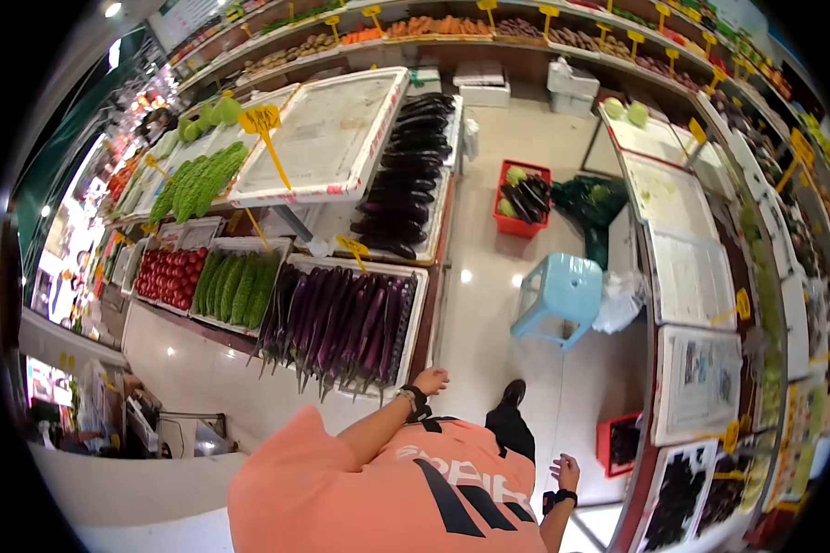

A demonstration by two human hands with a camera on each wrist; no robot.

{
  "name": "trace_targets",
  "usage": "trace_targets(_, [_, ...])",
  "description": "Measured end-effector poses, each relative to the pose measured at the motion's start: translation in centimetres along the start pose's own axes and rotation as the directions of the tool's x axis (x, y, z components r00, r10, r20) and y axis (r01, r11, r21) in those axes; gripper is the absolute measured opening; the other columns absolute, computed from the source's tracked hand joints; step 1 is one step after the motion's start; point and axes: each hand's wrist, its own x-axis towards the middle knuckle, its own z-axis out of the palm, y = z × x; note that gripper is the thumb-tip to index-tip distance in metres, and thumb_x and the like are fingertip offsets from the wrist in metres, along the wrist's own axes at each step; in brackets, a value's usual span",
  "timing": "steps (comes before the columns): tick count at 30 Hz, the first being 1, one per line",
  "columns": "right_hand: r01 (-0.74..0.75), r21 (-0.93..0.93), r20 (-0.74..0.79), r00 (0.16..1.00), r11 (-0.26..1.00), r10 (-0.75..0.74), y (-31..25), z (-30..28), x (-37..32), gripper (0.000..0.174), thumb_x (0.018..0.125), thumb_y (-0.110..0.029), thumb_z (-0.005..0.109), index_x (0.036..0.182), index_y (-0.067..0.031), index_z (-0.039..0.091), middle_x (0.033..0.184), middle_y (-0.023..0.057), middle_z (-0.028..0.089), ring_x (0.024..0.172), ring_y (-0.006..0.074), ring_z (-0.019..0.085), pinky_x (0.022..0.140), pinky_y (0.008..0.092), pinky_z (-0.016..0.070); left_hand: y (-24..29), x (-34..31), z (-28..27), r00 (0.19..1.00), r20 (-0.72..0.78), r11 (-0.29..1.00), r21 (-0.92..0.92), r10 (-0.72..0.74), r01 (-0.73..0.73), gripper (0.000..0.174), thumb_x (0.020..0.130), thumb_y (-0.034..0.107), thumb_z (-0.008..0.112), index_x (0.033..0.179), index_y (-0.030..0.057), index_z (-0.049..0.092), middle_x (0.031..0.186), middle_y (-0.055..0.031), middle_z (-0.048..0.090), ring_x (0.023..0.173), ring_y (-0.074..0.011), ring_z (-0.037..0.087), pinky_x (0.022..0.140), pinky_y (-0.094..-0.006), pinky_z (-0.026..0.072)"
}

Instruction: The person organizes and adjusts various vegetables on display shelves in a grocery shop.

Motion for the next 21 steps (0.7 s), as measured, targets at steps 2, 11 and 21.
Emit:
trace_targets(2, [0.048,-0.068,0.05,0.998,0.997,-0.045,-4.9,-1.9,6.0,0.03,0.098,-0.026,0.053,0.121,-0.0063,0.056,0.099,0.0137,0.068,0.077,0.0252,0.069,0.063,0.0359,0.0566,0.8,2.7,-0.9,0.994,-0.093,0.997,0.044,-0.056,0.061,0.024,0.087,0.026,0.061,0.098,0.0056,0.066,0.076,-0.0065,0.066,0.062,-0.0159,0.061,0.05,-0.0301,0.0475])
trace_targets(11, [0.531,-0.303,0.484,0.801,0.791,-0.353,-31.1,6.1,32.5,0.019,0.096,-0.019,0.056,0.105,-0.0035,0.062,0.078,0.0083,0.066,0.063,0.0149,0.064,0.052,0.0276,0.0514,9.8,-0.6,-0.3,0.916,-0.395,0.924,-0.371,-0.07,-0.089,0.039,0.095,0.032,0.056,0.123,0.0052,0.055,0.102,-0.0056,0.066,0.086,-0.016,0.064,0.067,-0.0305,0.0519])
trace_targets(21, [0.798,-0.385,0.841,0.511,0.464,-0.181,-52.5,40.5,36.2,0.06,0.086,-0.017,0.067,0.138,-0.006,0.038,0.085,0.0134,0.069,0.071,0.0194,0.069,0.063,0.0326,0.0553,9.5,6.8,-4.1,0.761,-0.592,0.773,-0.602,-0.264,-0.2,0.042,0.096,0.039,0.053,0.125,0.0072,0.054,0.111,-0.0081,0.066,0.092,-0.0188,0.064,0.072,-0.0348,0.0512])
